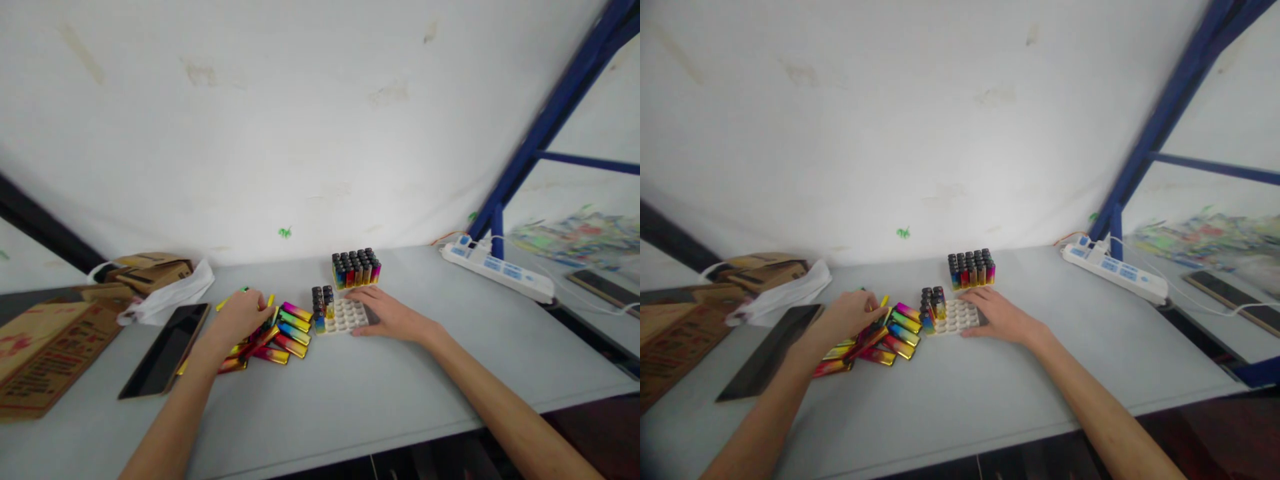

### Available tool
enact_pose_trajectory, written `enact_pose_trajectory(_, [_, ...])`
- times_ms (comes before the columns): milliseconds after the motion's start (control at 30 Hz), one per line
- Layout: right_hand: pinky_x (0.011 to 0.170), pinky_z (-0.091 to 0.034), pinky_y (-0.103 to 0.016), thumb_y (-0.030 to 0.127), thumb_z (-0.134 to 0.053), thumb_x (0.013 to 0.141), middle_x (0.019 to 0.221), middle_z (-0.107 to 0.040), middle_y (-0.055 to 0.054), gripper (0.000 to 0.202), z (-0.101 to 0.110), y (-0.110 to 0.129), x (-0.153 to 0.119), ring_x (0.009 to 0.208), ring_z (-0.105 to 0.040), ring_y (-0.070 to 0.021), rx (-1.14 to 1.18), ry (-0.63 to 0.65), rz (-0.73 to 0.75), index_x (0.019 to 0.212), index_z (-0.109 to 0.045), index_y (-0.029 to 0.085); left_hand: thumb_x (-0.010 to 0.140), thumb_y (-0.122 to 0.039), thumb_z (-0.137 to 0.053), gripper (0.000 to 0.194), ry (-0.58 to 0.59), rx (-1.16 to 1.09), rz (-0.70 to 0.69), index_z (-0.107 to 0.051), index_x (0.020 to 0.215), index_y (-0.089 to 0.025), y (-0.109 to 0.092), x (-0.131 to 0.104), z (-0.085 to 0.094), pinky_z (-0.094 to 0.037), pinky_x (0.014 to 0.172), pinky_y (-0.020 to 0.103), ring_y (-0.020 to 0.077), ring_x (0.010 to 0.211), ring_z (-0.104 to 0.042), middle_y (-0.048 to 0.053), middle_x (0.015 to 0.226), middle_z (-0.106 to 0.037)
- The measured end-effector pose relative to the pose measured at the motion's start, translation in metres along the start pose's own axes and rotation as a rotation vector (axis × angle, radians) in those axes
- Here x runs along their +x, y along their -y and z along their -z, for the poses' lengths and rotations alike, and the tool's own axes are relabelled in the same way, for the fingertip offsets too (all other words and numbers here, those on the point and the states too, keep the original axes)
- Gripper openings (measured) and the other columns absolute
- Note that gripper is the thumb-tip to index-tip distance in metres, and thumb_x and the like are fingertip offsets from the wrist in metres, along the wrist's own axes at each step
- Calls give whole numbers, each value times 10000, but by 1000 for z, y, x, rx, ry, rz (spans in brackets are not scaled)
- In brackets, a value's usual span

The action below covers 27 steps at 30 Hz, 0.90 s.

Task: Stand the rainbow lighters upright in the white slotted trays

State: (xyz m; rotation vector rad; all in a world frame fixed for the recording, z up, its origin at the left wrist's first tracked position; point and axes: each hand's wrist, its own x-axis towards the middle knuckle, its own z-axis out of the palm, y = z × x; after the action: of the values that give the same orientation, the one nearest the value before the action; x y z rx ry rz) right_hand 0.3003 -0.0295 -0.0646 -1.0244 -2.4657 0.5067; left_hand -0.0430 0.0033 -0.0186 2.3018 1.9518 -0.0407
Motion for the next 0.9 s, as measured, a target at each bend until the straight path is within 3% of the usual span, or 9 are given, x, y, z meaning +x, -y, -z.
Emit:
enact_pose_trajectory(100, [1144,-403,-480,547,-733,860,1411,-566,-156,711,0,1,0,1303,-519,-303,3,4,-4,1421,-482,189,861,-369,-475,301,13,26,-7,-615,654,-200,-4,-2,2,-417,680,334,294,775,-693,147,767,-736])
enact_pose_trajectory(200, [1140,-405,-483,546,-727,865,1408,-568,-153,703,1,1,0,1300,-521,-304,8,3,0,1424,-481,198,892,-355,-434,284,-117,-56,-13,-611,733,-199,-4,-3,5,-404,650,319,271,752,-678,125,778,-729])
enact_pose_trajectory(367, [1142,-402,-478,544,-726,867,1402,-570,-151,698,0,-1,0,1299,-522,-300,3,-1,13,1426,-489,200,941,-449,-411,341,-347,-532,-45,-614,1031,-190,-8,-3,13,-413,598,276,199,610,-629,12,678,-674])
enact_pose_trajectory(500, [1135,-407,-483,529,-724,873,1398,-573,-148,668,0,0,0,1297,-524,-301,10,-1,5,1417,-504,209,889,-508,-558,409,-462,-853,-126,-720,1032,-160,-18,-7,17,-410,585,270,169,562,-560,-19,566,-585])
enact_pose_trajectory(700, [1145,-401,-485,533,-727,867,1411,-568,-158,678,1,2,0,1306,-520,-309,9,10,-16,1407,-510,186,704,-411,-838,330,-412,-1468,-122,-766,877,-140,-39,-12,15,-467,637,260,126,630,-561,23,734,-669])
enact_pose_trajectory(800, [1140,-408,-479,536,-727,867,1410,-566,-155,680,1,1,1,1300,-523,-304,5,8,-9,1409,-506,189,740,-454,-815,339,-370,-1675,-126,-685,772,-142,-51,-14,12,-524,699,280,141,735,-610,39,841,-668])
enact_pose_trajectory(900, [1137,-408,-476,533,-725,871,1409,-569,-149,670,1,1,1,1302,-519,-300,6,6,0,1409,-506,199,828,-475,-741,340,-232,-1755,-195,-592,808,-170,-60,-18,9,-531,649,268,128,707,-603,9,814,-621])
